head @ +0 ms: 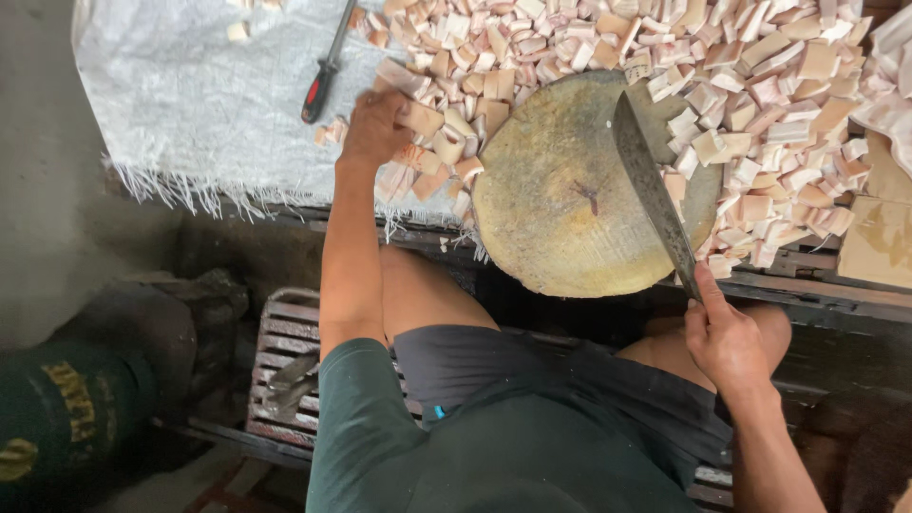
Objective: The person chops large pieces of pork skin into small rectangular bits using a cleaver on a round wooden cutting board.
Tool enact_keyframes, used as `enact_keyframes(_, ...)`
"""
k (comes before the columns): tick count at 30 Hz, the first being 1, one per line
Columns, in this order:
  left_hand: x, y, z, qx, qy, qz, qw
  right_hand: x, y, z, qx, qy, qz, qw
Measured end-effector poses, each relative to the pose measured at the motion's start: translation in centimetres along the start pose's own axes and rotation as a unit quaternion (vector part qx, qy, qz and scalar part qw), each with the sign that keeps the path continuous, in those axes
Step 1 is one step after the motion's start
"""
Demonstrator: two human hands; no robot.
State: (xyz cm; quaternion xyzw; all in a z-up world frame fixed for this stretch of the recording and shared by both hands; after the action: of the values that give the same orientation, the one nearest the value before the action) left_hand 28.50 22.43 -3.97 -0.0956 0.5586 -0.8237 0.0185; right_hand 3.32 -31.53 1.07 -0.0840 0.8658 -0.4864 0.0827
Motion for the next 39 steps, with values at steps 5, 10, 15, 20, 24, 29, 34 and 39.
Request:
enact_keyframes(5,-0.3,1.2,1.3,-0.028,0.07,0.034,0.997,0.4,0.6,-0.1,-0.02,0.042,0.001,0.999)
enact_keyframes(10,5.1,0.8,5.3,0.054,0.037,0.058,0.996,1.9,0.7,-0.5,-0.068,0.119,-0.011,0.991)
enact_keyframes(15,13.5,3.6,14.4,0.387,0.032,-0.19,0.902,3.5,0.1,-2.4,-0.135,0.118,0.041,0.983)
enact_keyframes(20,19.5,11.1,21.6,0.381,0.018,-0.304,0.873,5.6,-0.1,-3.4,-0.147,0.121,0.084,0.978)
enact_keyframes(24,21.2,10.3,22.5,0.255,0.14,-0.127,0.948,6.9,-2.9,-5.5,-0.038,0.029,0.112,0.993)
enact_keyframes(29,23.3,9.4,22.2,0.151,0.146,-0.105,0.972,9.5,-6.2,-7.6,-0.003,-0.141,0.255,0.957)
enact_keyframes(34,23.7,8.4,22.8,0.058,0.154,-0.059,0.985,7.9,-0.1,-6.5,0.027,-0.091,0.034,0.995)
enact_keyframes(39,24.5,7.6,23.0,0.096,0.163,0.007,0.982,7.5,-2.1,-5.5,-0.006,-0.015,0.059,0.998)
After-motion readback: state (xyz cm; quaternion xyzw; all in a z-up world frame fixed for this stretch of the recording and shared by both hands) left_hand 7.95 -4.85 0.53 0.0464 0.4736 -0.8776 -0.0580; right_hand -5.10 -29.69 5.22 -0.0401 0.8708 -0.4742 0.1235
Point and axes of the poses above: each hand's wrist, its own x-axis away from the middle knuckle, its own y-axis out of the palm, z = x × y, the point moved 8 cm from there along -x, towards the middle knuckle, and after that the axes turned 12 degrees about -y, right-handed, at the moved point
